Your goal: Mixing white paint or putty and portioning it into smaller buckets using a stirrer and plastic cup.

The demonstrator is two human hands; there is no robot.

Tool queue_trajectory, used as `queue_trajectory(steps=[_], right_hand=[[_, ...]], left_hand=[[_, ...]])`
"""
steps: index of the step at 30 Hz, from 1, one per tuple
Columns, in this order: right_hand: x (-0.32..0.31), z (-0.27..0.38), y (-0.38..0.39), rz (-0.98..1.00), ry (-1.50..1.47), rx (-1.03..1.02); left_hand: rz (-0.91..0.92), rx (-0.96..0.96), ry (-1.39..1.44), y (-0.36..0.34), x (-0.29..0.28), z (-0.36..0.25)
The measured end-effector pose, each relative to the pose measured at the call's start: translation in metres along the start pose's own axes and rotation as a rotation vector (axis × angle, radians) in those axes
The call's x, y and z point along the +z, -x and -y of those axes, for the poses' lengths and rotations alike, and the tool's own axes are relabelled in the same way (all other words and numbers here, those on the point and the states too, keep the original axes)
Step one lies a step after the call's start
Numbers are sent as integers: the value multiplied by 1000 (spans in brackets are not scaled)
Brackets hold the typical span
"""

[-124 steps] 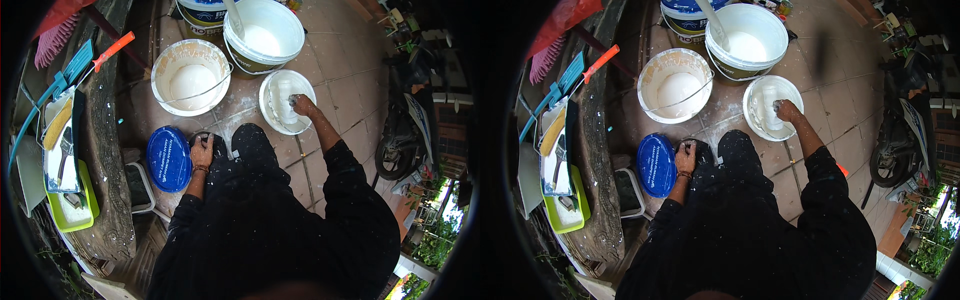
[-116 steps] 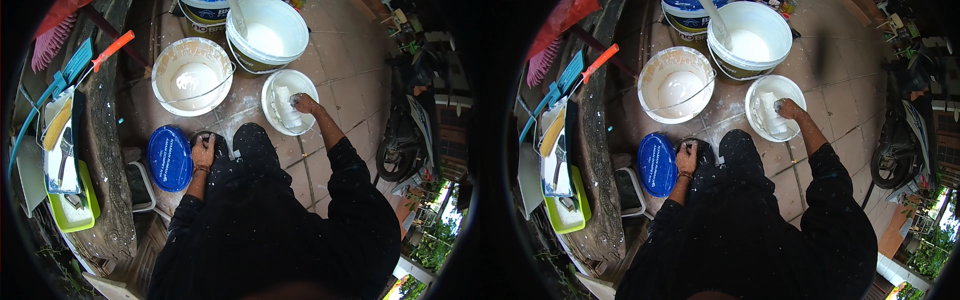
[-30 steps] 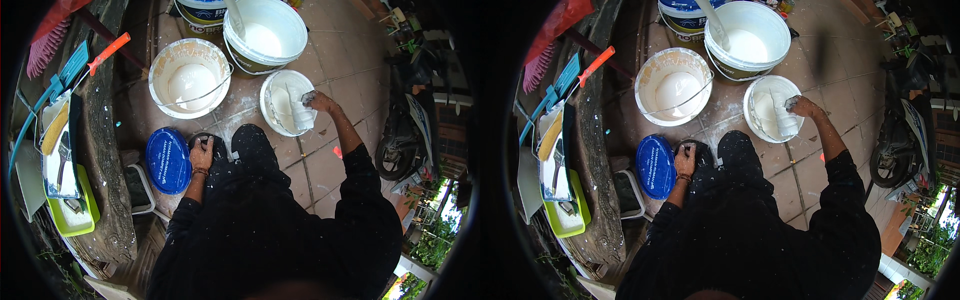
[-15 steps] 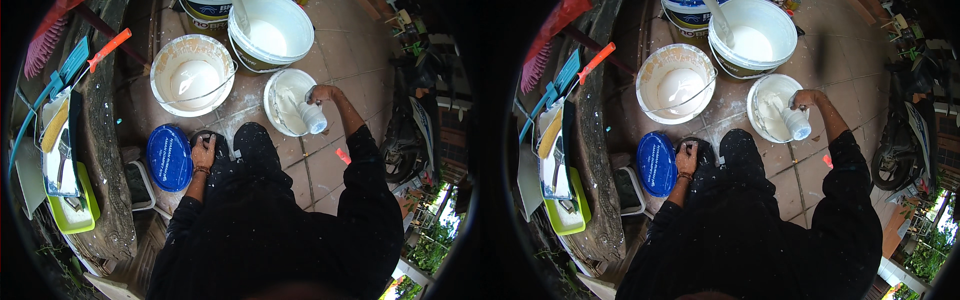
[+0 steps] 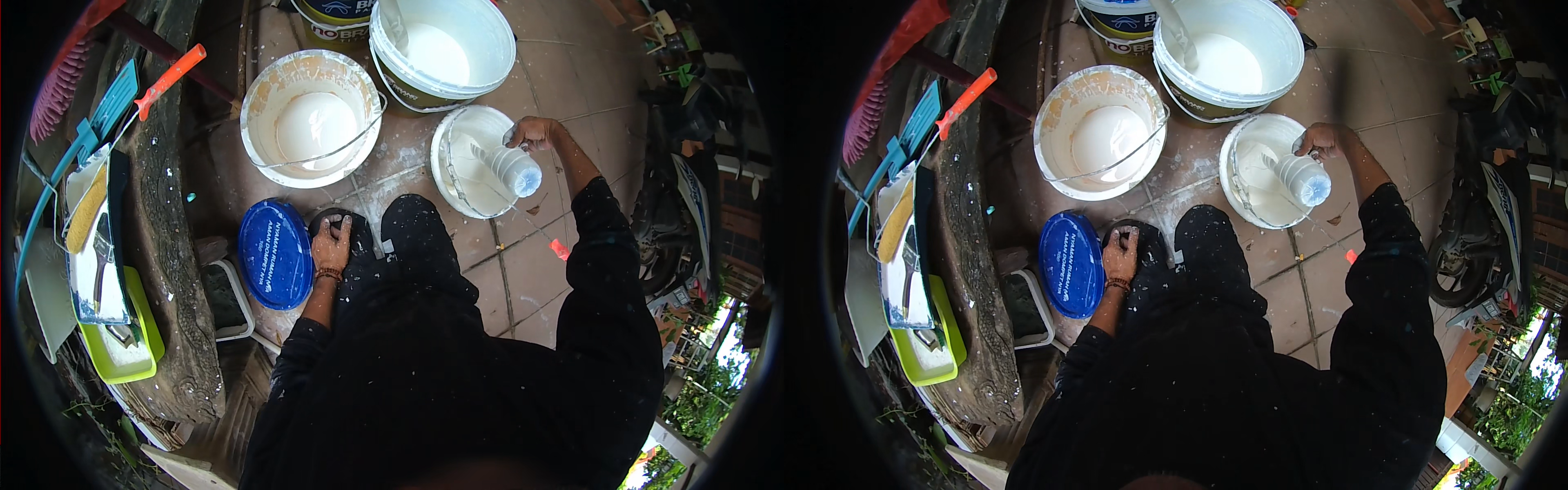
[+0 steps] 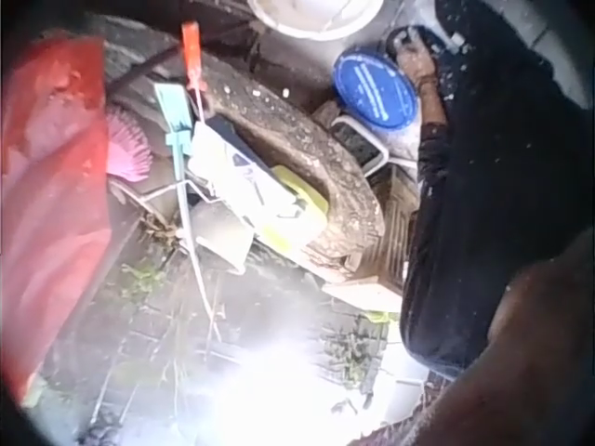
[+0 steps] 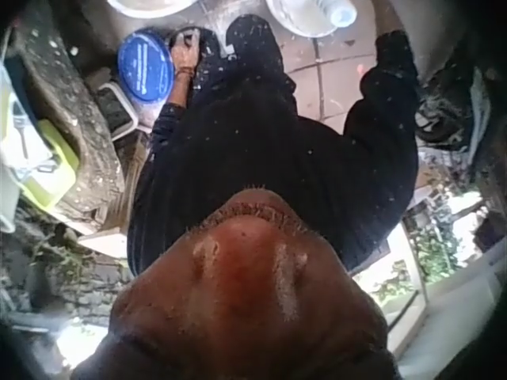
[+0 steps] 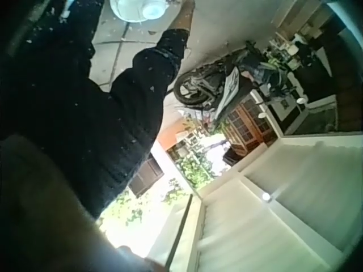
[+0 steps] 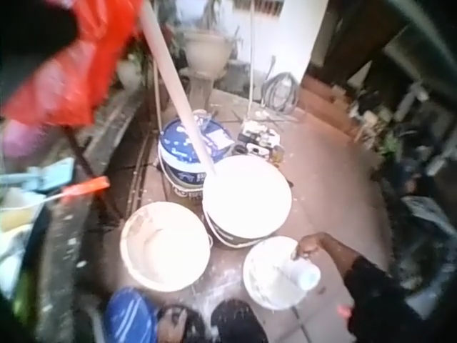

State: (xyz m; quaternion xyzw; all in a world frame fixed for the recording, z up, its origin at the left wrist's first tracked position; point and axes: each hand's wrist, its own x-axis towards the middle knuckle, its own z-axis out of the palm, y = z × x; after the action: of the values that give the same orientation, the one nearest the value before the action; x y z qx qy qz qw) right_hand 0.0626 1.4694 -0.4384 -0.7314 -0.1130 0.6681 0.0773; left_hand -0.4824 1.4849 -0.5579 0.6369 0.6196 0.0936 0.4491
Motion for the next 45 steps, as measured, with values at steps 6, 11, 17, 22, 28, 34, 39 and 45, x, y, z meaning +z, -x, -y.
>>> queue_trajectory(steps=[6, 11, 17, 22, 28, 34, 39, 45], right_hand=[[9, -1, 1, -12, 13, -5], [8, -14, -13, -20, 43, 15], [29, -23, -14, -40, 114, 32], [35, -40, -18, -73, 86, 29], [46, -62, -17, -170, 19, -35], [41, -89, -14, -166, -71, -150], [68, -90, 4, -364, 21, -216], [52, -111, 24, -702, 361, -428]], left_hand=[[40, -19, -26, -1, -1, 3], [25, -10, -27, 0, -3, -4], [20, -8, -59, 3, -5, -5], [22, -6, -32, 0, -5, -5], [-4, 29, -7, -2, 1, 4], [-86, 144, 177, -8, 8, 16], [-35, 218, 594, 19, 3, 12], [94, 92, 795, 63, -5, -28]])
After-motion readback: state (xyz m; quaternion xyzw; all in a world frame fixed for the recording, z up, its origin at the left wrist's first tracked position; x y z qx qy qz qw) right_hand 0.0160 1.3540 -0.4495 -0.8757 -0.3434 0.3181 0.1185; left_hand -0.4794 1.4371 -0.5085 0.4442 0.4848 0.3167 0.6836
